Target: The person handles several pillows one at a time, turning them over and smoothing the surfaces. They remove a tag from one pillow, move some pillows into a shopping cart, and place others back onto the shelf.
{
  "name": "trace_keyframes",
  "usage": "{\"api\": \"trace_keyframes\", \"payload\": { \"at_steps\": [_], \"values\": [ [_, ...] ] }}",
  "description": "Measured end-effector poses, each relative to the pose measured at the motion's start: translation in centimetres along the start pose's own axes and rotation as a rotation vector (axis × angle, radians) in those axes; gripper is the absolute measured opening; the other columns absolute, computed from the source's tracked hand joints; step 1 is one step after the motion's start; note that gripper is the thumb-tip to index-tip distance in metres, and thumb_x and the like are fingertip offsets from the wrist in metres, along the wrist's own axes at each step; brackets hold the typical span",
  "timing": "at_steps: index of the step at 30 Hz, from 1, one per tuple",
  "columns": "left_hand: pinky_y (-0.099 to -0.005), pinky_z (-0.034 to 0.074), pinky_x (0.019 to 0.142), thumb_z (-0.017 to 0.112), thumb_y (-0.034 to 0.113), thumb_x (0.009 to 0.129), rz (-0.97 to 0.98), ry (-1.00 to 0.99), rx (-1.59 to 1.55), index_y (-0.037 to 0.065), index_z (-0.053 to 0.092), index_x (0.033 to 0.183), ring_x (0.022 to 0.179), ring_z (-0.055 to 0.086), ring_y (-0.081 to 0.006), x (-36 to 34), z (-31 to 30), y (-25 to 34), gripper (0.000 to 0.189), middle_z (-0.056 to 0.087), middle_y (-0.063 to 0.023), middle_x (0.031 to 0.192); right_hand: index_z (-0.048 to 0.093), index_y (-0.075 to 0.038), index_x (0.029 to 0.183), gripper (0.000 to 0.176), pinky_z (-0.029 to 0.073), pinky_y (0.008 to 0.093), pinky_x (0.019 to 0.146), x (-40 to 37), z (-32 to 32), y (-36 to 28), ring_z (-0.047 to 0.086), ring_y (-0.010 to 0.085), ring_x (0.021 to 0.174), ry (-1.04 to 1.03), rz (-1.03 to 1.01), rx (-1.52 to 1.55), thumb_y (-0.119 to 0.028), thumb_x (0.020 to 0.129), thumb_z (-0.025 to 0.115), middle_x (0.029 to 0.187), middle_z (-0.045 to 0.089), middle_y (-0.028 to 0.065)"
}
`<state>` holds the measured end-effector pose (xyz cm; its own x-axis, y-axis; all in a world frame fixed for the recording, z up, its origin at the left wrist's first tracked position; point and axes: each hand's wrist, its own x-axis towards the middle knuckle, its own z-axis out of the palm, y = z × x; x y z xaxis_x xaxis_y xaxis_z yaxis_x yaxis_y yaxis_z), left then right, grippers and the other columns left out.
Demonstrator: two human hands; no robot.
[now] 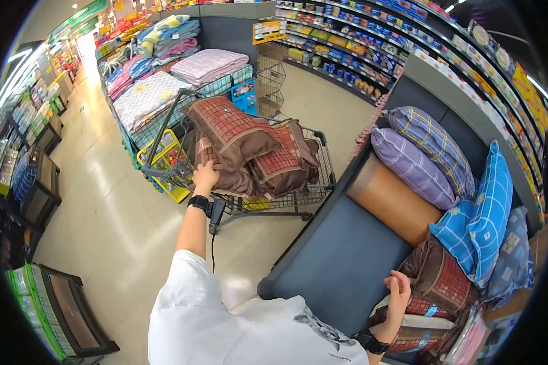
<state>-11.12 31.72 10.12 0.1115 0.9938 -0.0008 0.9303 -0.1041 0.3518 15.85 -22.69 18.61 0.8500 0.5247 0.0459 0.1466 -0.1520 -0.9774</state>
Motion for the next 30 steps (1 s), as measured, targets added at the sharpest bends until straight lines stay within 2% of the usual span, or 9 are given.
{"api": "trace_keyframes", "payload": {
  "at_steps": [5,7,8,9,14,19,22,28,30],
  "values": [
    [-0.0508,0.042,0.084,0.059,0.035,0.073,0.018,0.021,0.12,0.021,0.052,0.114,0.103,0.05,-0.0428,-1.5,-0.1,1.7,0.044,0.051,-0.0205,0.113,0.057,-0.001,0.104,0.02,0.043,0.0246,0.072,-1.8,-1.8,2.3,0.055,0.0116,0.078,0.075,0.067,0.009,-0.014,0.089,0.053,0.083,0.06,0.0043],
    [-0.0497,0.042,0.085,0.062,0.037,0.073,0.221,0.085,0.057,0.006,0.051,0.108,0.103,0.05,-0.0426,-2.6,-0.1,3.7,0.048,0.052,-0.0238,0.108,0.056,-0.002,0.106,0.022,0.044,0.0247,0.073,-2.6,-2.6,3.2,0.054,0.0114,0.079,0.093,0.089,0.057,-0.013,0.088,0.054,0.085,0.059,0.0035],
    [-0.0478,0.041,0.087,0.063,0.037,0.073,0.303,0.077,-0.004,0.003,0.049,0.112,0.106,0.048,-0.041,-3.1,-0.1,4.8,0.054,0.052,-0.0253,0.109,0.056,-0.002,0.108,0.023,0.044,0.0246,0.073,-2.8,-2.6,3.2,0.054,0.0113,0.08,0.111,0.107,0.082,-0.013,0.088,0.055,0.087,0.058,0.003],
    [-0.0454,0.041,0.089,0.063,0.037,0.074,0.422,0.207,-0.111,0.004,0.046,0.119,0.109,0.047,-0.04,-3.3,1.7,5.1,0.058,0.051,-0.025,0.112,0.055,-0.002,0.109,0.024,0.044,0.0245,0.073,-3.0,-3.1,3.6,0.054,0.0111,0.082,0.116,0.084,0.018,-0.013,0.088,0.056,0.089,0.058,0.0029],
    [-0.037,0.036,0.095,0.061,0.017,0.079,0.85,-0.046,-0.458,0.002,0.048,0.119,0.111,0.046,-0.0321,-14.3,-1.5,14.9,0.045,0.049,-0.0189,0.118,0.053,-0.003,0.112,0.029,0.044,0.024,0.072,-5.2,-6.2,3.8,0.054,0.0113,0.084,0.206,0.031,-0.146,-0.012,0.086,0.058,0.093,0.058,0.0046],
    [-0.0354,0.033,0.098,0.061,0.015,0.08,1.119,-0.537,-0.673,0.003,0.046,0.121,0.116,0.043,-0.0293,-24.6,1.4,21.0,0.046,0.047,-0.0158,0.122,0.052,-0.001,0.114,0.035,0.042,0.0317,0.084,-9.5,-9.9,3.9,0.054,0.0234,0.104,0.373,0.136,-0.274,-0.018,0.084,0.059,0.107,0.057,0.0135],
    [-0.0358,0.037,0.095,0.06,0.017,0.082,1.079,-0.9,-0.618,0.006,0.043,0.125,0.114,0.046,-0.0282,-30.5,1.1,23.3,0.048,0.046,-0.0151,0.124,0.048,-0.001,0.119,0.042,0.038,0.0354,0.092,-12.9,-12.6,5.3,0.049,0.0298,0.11,0.449,0.132,-0.516,-0.019,0.083,0.059,0.116,0.05,0.0192],
    [-0.0386,0.038,0.095,0.056,0.016,0.086,1.184,-1.187,-0.561,0.006,0.037,0.13,0.119,0.044,-0.0293,-35.5,3.7,24.6,0.049,0.041,-0.0139,0.131,0.044,-0.002,0.123,0.053,0.037,0.0382,0.094,-18.1,-15.9,6.1,0.045,0.0341,0.113,0.631,0.243,-0.695,-0.02,0.078,0.064,0.119,0.048,0.02],
    [-0.0382,0.038,0.095,0.055,0.015,0.087,1.193,-1.222,-0.554,0.005,0.037,0.13,0.118,0.044,-0.0293,-36.2,4.2,24.6,0.047,0.042,-0.0138,0.131,0.042,-0.005,0.126,0.065,0.037,0.0395,0.094,-18.6,-16.1,6.3,0.045,0.0342,0.114,0.613,0.259,-0.733,-0.026,0.072,0.071,0.121,0.047,0.0196]
  ]
}}
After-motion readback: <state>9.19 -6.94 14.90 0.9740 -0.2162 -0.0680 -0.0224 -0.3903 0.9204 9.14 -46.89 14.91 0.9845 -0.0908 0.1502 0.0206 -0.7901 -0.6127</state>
